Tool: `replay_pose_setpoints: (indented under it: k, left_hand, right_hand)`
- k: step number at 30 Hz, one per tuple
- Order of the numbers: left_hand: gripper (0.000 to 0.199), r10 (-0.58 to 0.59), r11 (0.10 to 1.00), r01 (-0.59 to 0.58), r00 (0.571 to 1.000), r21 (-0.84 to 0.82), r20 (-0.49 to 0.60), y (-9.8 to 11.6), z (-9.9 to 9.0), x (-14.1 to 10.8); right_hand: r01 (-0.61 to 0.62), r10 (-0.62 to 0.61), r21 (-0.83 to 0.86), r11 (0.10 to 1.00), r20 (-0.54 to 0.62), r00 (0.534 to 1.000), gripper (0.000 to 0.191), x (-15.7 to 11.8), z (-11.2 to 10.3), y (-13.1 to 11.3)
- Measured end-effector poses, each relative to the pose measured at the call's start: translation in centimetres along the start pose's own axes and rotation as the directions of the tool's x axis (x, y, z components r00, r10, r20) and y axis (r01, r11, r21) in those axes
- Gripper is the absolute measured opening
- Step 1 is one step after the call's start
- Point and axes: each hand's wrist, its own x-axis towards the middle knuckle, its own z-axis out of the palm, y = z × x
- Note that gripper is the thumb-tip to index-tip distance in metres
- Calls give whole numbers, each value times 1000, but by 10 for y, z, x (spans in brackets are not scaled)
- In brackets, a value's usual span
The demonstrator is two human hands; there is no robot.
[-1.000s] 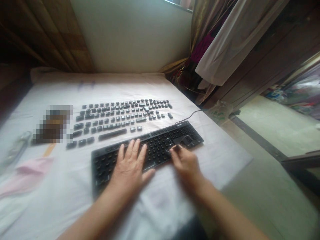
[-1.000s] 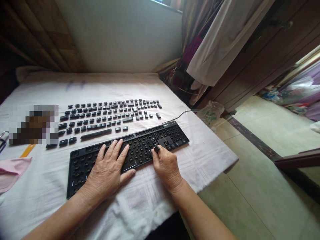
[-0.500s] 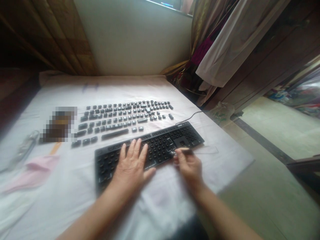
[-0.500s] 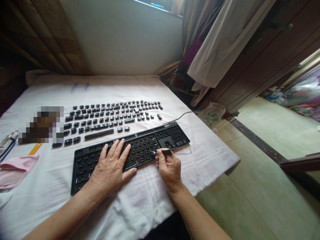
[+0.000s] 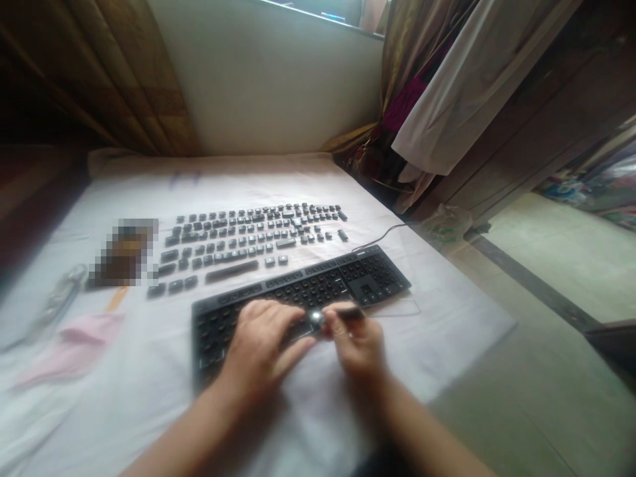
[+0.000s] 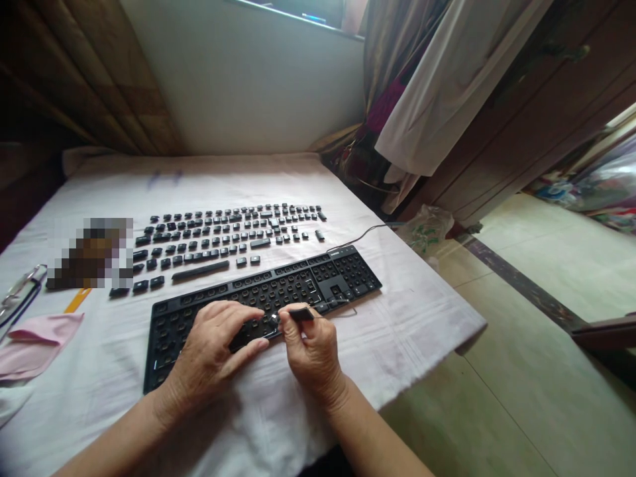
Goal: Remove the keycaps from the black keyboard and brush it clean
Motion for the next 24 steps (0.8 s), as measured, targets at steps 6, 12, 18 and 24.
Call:
replay_pose_setpoints:
  k: [6,12,18,24]
  left_hand:
    - [28,-371,775,440,898,-455,237,5,-6,4]
    - [25,-460,661,548,836,-513,301,-2,-12,7]
    - [36,-553,649,611,788,-453,270,-15,-24,11]
    - [43,-639,382,736,647,-559,415,-23,-46,24]
  right_hand:
    - [223,-223,63,973,-6,975,14,6,14,-14]
    - [404,-401,-44,914,58,914,21,7,23,-15]
    - [480,-453,-344,807,161,877,23,18,22,-6]
    - [437,-205,-679,589,398,894,23,36,15,1]
